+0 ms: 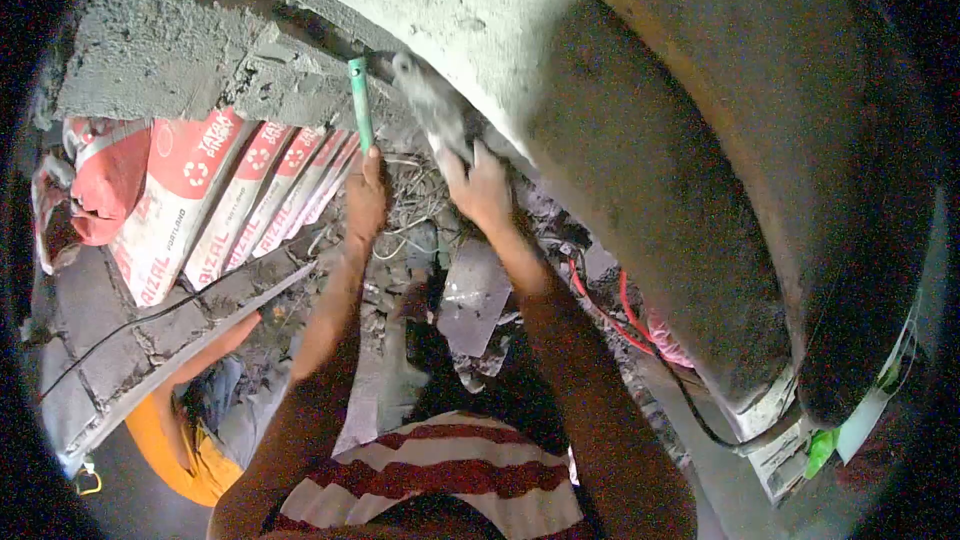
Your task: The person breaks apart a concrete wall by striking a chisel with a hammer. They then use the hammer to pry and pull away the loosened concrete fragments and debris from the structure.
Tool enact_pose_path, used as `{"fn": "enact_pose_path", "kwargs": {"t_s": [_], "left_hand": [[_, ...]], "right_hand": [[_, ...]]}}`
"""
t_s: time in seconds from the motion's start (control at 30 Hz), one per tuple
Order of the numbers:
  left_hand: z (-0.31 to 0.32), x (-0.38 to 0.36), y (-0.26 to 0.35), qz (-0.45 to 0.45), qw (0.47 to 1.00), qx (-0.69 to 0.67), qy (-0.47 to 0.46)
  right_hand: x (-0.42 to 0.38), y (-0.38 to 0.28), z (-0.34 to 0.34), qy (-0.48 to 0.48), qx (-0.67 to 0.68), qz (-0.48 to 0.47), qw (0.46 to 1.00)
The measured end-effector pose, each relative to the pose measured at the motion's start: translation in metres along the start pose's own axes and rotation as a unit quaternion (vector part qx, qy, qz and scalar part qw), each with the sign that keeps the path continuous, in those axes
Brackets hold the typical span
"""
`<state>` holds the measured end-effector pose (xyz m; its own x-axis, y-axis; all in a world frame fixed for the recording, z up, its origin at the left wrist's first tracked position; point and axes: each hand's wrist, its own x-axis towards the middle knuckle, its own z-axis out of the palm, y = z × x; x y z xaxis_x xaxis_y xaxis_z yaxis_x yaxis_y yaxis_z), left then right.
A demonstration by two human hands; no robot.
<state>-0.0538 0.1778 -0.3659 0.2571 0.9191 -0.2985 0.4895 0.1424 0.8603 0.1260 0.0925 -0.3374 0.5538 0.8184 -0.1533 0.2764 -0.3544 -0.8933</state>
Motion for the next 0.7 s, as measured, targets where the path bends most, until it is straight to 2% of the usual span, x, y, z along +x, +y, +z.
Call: {"fn": "enact_pose_path", "kwargs": {"t_s": [0.03, 0.07, 0.1, 0.13, 0.17, 0.2, 0.23, 0.27, 0.3, 0.33, 0.37, 0.4, 0.43, 0.47, 0.5, 0.53, 0.57, 0.6, 0.67, 0.7], "left_hand": [[0.009, -0.016, 0.029, -0.185, 0.949, -0.234, -0.102], [0.018, -0.037, 0.045, -0.355, 0.8, -0.444, -0.19], [0.028, -0.055, 0.04, -0.353, 0.801, -0.445, -0.191], [0.043, -0.066, 0.026, -0.328, 0.836, -0.402, -0.178], [0.054, -0.079, 0.01, -0.315, 0.865, -0.357, -0.161], [0.052, -0.081, -0.006, -0.212, 0.942, -0.233, -0.117], [0.039, -0.075, -0.004, -0.093, 0.988, -0.102, -0.067], [0.025, -0.071, 0.0, -0.03, 0.999, -0.012, -0.029], [0.012, -0.063, 0.01, -0.025, 0.999, -0.009, -0.026], [0.001, -0.052, 0.017, 0.041, 0.995, 0.084, 0.024], [-0.008, -0.044, 0.023, 0.105, 0.976, 0.175, 0.074], [-0.014, -0.037, 0.03, 0.104, 0.976, 0.177, 0.076], [-0.019, -0.028, 0.035, 0.109, 0.962, 0.238, 0.074], [-0.022, -0.021, 0.039, 0.113, 0.945, 0.298, 0.072], [-0.024, -0.015, 0.038, 0.112, 0.945, 0.298, 0.076], [-0.024, -0.01, 0.037, 0.124, 0.943, 0.297, 0.083], [-0.024, -0.007, 0.035, 0.134, 0.942, 0.295, 0.089], [-0.024, -0.004, 0.032, 0.134, 0.936, 0.314, 0.088], [-0.023, 0.0, 0.027, 0.132, 0.943, 0.295, 0.08], [-0.023, 0.001, 0.028, 0.134, 0.948, 0.278, 0.071]], "right_hand": [[-0.018, 0.002, -0.007, -0.005, 0.066, -0.022, 0.998], [-0.036, 0.006, -0.012, -0.01, 0.01, -0.01, 1.0], [-0.041, 0.01, -0.017, -0.009, -0.044, -0.007, 0.999], [-0.037, 0.006, -0.025, 0.001, -0.045, -0.014, 0.999], [-0.047, 0.002, -0.034, 0.008, 0.027, -0.049, 0.998], [-0.061, 0.001, -0.042, 0.009, 0.099, -0.081, 0.992], [-0.068, 0.006, -0.044, 0.006, 0.097, -0.08, 0.992], [-0.07, 0.014, -0.043, 0.003, 0.12, -0.074, 0.99], [-0.073, 0.02, -0.04, 0.002, 0.145, -0.068, 0.987], [-0.079, 0.028, -0.043, -0.07, 0.174, 0.03, 0.982], [-0.084, 0.035, -0.039, -0.071, 0.178, 0.03, 0.981], [-0.089, 0.046, -0.033, -0.089, 0.201, 0.059, 0.974], [-0.091, 0.06, -0.025, -0.107, 0.222, 0.086, 0.965], [-0.092, 0.073, -0.016, -0.08, 0.182, 0.052, 0.979], [-0.09, 0.069, -0.013, -0.083, 0.182, 0.05, 0.978], [-0.087, 0.06, -0.012, -0.023, 0.105, -0.065, 0.992], [-0.085, 0.051, -0.014, 0.038, 0.026, -0.178, 0.983], [-0.081, 0.042, -0.019, 0.036, 0.024, -0.178, 0.983], [-0.073, 0.024, -0.03, -0.051, 0.152, -0.029, 0.987], [-0.068, 0.019, -0.033, -0.052, 0.152, -0.03, 0.987]]}}
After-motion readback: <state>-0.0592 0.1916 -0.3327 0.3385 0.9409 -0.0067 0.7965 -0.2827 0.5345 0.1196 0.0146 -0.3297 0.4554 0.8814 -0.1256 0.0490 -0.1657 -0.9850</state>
